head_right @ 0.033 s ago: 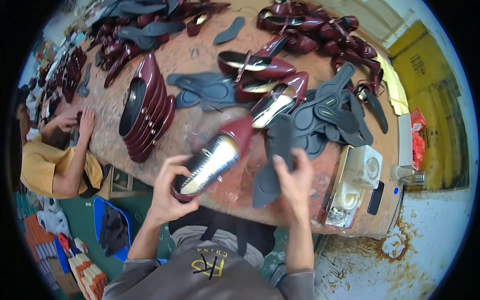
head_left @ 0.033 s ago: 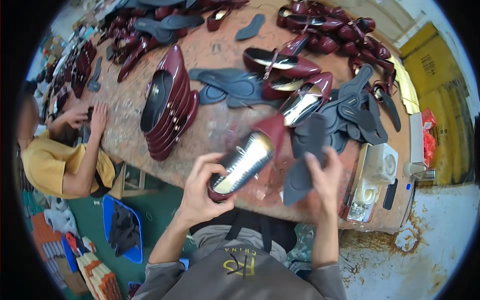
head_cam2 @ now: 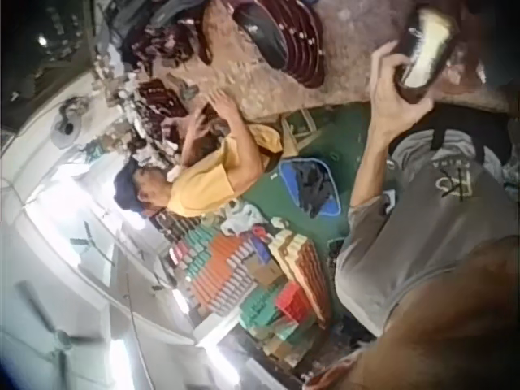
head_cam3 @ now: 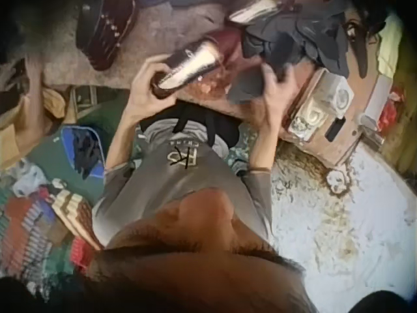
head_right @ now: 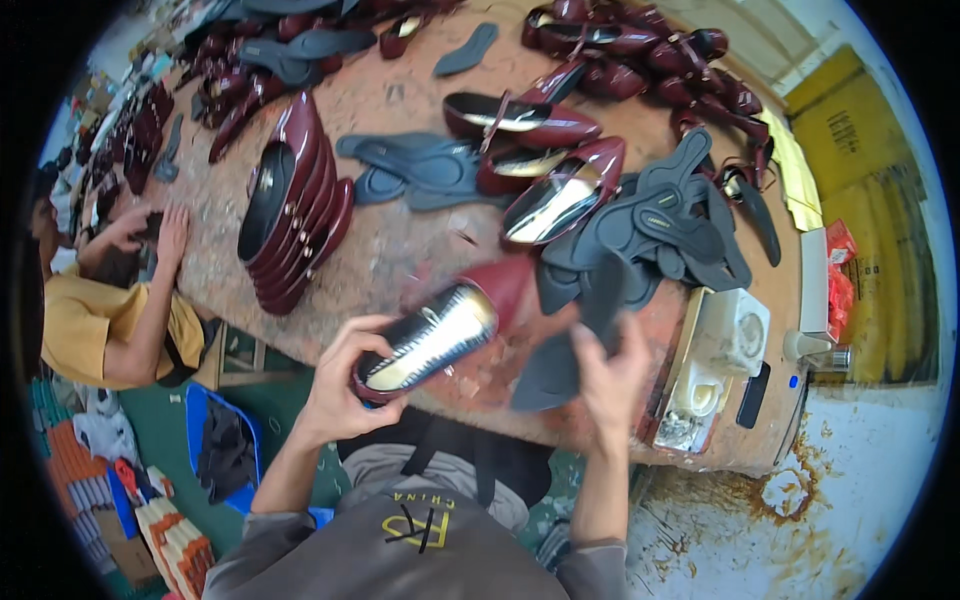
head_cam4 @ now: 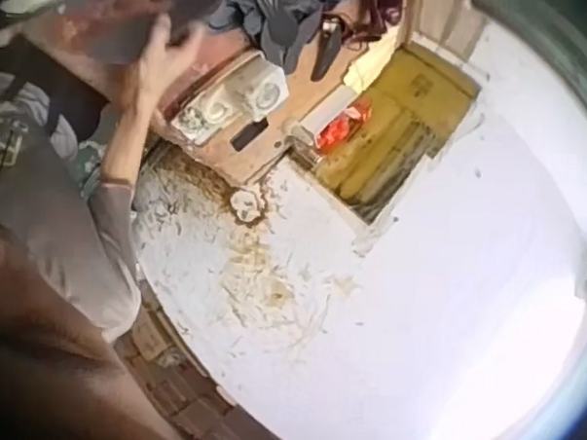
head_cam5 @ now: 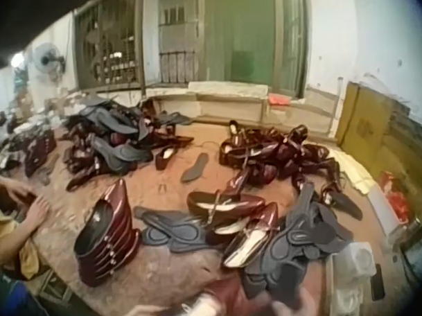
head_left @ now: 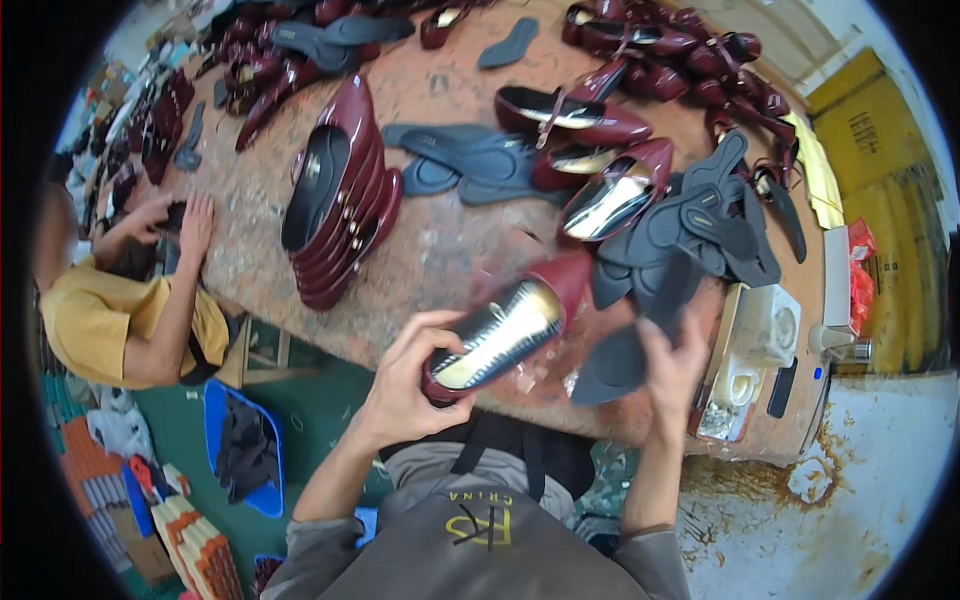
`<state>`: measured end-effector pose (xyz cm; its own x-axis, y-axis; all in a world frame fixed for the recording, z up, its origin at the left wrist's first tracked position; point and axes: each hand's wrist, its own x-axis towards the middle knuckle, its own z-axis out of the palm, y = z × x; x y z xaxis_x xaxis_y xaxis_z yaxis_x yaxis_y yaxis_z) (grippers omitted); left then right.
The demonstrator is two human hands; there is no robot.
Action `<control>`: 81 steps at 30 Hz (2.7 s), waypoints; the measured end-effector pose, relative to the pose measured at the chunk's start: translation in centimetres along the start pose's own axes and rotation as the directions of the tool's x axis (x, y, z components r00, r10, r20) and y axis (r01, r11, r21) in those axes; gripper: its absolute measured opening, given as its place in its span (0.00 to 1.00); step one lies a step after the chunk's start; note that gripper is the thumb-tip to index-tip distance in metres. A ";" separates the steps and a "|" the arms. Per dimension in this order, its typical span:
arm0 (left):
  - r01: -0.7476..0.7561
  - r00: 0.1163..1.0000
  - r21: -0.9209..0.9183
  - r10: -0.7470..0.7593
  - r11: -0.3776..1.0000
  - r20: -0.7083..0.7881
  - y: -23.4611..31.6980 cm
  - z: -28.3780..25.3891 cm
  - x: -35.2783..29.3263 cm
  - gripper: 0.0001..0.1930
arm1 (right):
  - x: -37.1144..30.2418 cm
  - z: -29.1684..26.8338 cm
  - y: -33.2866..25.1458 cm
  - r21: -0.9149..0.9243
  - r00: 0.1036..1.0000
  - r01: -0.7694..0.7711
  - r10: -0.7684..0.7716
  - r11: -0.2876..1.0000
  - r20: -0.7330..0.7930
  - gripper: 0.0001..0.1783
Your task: The person inserts black insoles into maroon high-heeled shoes on a workbench. They repeatedly pick up a shoe, place an insole inside, press it down, and set the shoe aside. Another person is visible working in the background.
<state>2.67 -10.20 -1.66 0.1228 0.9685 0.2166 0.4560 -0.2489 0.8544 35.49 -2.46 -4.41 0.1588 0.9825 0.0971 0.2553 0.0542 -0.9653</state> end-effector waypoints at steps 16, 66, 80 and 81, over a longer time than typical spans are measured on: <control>0.142 0.989 0.253 -0.145 0.957 -0.004 1.8 6.7 -4.8 0.34 | -7.2 -0.3 -3.5 -0.434 0.774 0.502 -0.165 0.748 0.611 0.21; -0.373 0.862 0.246 0.236 0.895 0.449 0.4 12.5 0.3 0.33 | -11.8 1.6 -5.7 -0.789 0.835 0.135 0.359 0.600 0.417 0.64; -0.092 0.844 0.270 -0.069 0.958 0.531 1.7 18.4 -4.6 0.32 | -9.5 2.4 -2.4 -0.817 0.916 0.038 0.306 0.575 0.258 0.58; -0.052 0.838 0.262 -0.101 0.964 0.536 1.7 18.6 -4.3 0.33 | -11.6 2.1 -3.0 -0.780 0.927 0.089 0.234 0.619 0.292 0.58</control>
<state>19.28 -14.92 -9.94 0.5297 0.8333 -0.1581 0.6641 -0.2914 0.6885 30.92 -13.62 -3.18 -0.0711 0.9758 -0.2069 0.9162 -0.0182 -0.4004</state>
